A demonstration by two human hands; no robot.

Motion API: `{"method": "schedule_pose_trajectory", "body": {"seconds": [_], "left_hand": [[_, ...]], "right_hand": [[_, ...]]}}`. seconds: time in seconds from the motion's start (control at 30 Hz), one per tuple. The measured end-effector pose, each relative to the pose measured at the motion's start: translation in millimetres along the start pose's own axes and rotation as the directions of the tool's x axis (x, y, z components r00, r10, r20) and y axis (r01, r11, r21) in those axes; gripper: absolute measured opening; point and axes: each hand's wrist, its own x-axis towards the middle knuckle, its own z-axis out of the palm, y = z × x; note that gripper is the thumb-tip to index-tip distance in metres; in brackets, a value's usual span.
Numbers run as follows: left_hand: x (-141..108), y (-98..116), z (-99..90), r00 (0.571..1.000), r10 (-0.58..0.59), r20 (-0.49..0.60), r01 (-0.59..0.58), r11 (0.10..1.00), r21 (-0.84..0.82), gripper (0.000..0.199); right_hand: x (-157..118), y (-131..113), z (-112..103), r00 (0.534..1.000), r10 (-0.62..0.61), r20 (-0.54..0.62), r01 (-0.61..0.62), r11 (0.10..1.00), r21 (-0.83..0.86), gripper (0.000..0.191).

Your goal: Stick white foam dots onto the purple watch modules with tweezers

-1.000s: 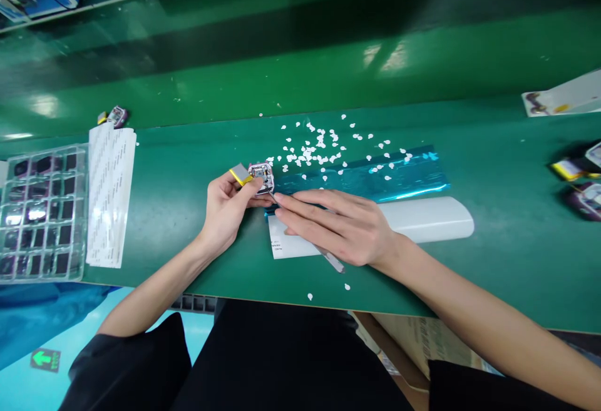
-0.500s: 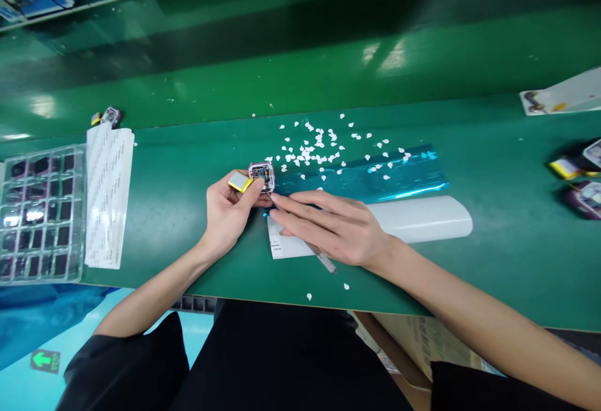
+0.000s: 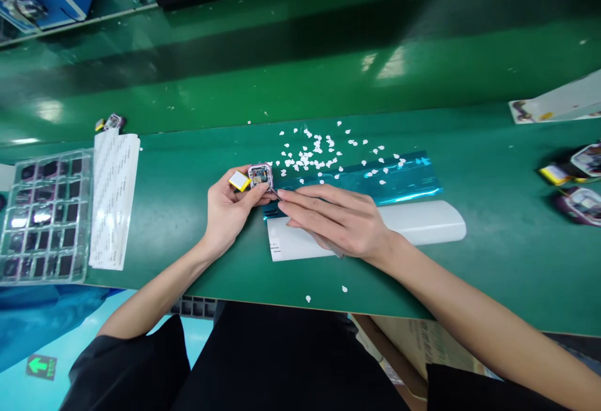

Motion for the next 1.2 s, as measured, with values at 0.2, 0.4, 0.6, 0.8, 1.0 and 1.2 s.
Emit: {"method": "schedule_pose_trajectory", "body": {"seconds": [0.2,0.4,0.6,0.8,1.0,1.2], "left_hand": [[8,6,-9.6,0.999,-0.008,-0.040,0.009,0.999,0.037,0.042],[22,-2,-17.4,0.993,0.100,-0.061,-0.093,0.991,0.100,0.039],[85,-6,-35.5,0.862,0.421,-0.282,-0.297,0.870,0.393,0.025],[94,21,-33.0,0.706,0.673,-0.222,-0.513,0.702,0.494,0.025],[16,15,0.5,0.505,0.705,0.498,-0.862,0.382,0.333,0.035],[-29,-5,30.9,0.293,0.269,0.917,-0.956,0.057,0.288,0.052]], "right_hand": [[4,0,-2,1.000,-0.028,-0.014,0.027,0.999,-0.040,0.020],[6,1,-1,0.998,-0.037,-0.054,0.033,0.996,-0.081,0.018],[4,2,3,0.998,0.051,-0.028,-0.050,0.997,0.063,0.021],[26,7,-12,0.979,0.196,-0.048,-0.194,0.980,0.049,0.021],[4,67,-68,0.710,0.683,-0.174,-0.668,0.731,0.140,0.040],[-65,71,-100,0.355,0.924,-0.144,-0.865,0.383,0.323,0.029]]}}
